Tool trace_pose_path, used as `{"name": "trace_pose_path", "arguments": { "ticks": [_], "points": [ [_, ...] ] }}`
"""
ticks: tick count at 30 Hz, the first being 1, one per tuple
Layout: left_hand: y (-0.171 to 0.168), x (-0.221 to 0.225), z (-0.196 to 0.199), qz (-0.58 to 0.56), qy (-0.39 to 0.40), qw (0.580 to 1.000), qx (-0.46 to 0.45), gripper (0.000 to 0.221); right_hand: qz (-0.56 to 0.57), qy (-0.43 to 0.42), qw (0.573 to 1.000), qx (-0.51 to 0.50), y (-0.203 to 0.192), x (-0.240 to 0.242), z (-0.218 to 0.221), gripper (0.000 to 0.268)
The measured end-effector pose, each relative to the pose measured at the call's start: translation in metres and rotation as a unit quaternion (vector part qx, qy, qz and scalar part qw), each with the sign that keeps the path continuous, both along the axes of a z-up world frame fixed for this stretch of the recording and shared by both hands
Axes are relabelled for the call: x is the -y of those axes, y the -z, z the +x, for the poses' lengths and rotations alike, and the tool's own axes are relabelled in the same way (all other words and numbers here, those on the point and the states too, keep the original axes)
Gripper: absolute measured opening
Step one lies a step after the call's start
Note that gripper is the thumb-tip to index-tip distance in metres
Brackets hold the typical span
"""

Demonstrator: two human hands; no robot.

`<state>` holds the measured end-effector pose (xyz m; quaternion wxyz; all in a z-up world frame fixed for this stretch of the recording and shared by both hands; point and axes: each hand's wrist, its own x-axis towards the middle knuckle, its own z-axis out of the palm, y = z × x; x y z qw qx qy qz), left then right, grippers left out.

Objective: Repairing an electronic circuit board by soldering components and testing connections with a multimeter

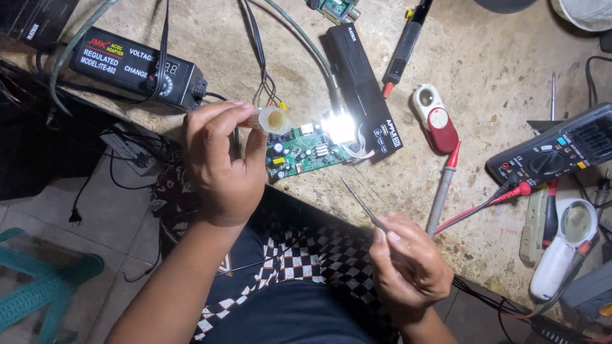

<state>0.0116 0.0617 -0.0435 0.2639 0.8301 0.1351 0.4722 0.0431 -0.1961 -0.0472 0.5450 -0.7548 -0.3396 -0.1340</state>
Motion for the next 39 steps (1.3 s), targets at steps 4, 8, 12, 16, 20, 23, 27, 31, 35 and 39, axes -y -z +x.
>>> {"name": "trace_pose_path", "arguments": {
  "ticks": [4,8,12,16,20,23,27,31,35,39],
  "points": [
    [0.008,0.002,0.007,0.016,-0.024,0.999,0.016,0.026,-0.036,0.015,0.998,0.045,0.001,-0.015,-0.002,0.024],
    [0.005,0.002,0.005,0.038,-0.025,0.999,0.01,0.024,-0.051,0.034,0.997,0.054,0.005,-0.015,-0.002,0.02],
    [0.005,0.003,0.005,0.035,-0.02,0.999,0.003,0.021,-0.067,0.035,0.995,0.064,0.001,-0.019,-0.002,0.019],
    [0.006,0.003,0.005,0.031,-0.017,0.999,0.003,0.021,-0.069,0.027,0.994,0.082,0.006,-0.018,0.002,0.021],
    [0.006,0.003,0.005,0.031,-0.018,0.999,0.001,0.021,-0.08,0.032,0.992,0.088,0.004,-0.022,0.001,0.02],
    [0.006,0.003,0.005,0.031,-0.021,0.999,-0.005,0.021,-0.076,0.019,0.993,0.092,0.007,-0.02,0.002,0.021],
    [0.006,0.003,0.004,0.026,-0.015,1.0,-0.004,0.022,-0.075,-0.004,0.991,0.107,0.013,-0.016,0.004,0.025],
    [0.005,0.003,0.005,0.028,-0.017,0.999,-0.001,0.022,-0.08,-0.018,0.989,0.124,0.017,-0.011,0.007,0.027],
    [0.005,0.003,0.004,0.026,-0.015,1.0,-0.001,0.022,-0.094,-0.015,0.988,0.12,0.01,-0.016,0.005,0.028],
    [0.006,0.003,0.005,0.026,-0.013,1.0,0.002,0.023,-0.108,-0.004,0.984,0.142,0.007,-0.021,0.003,0.024]
  ]
}}
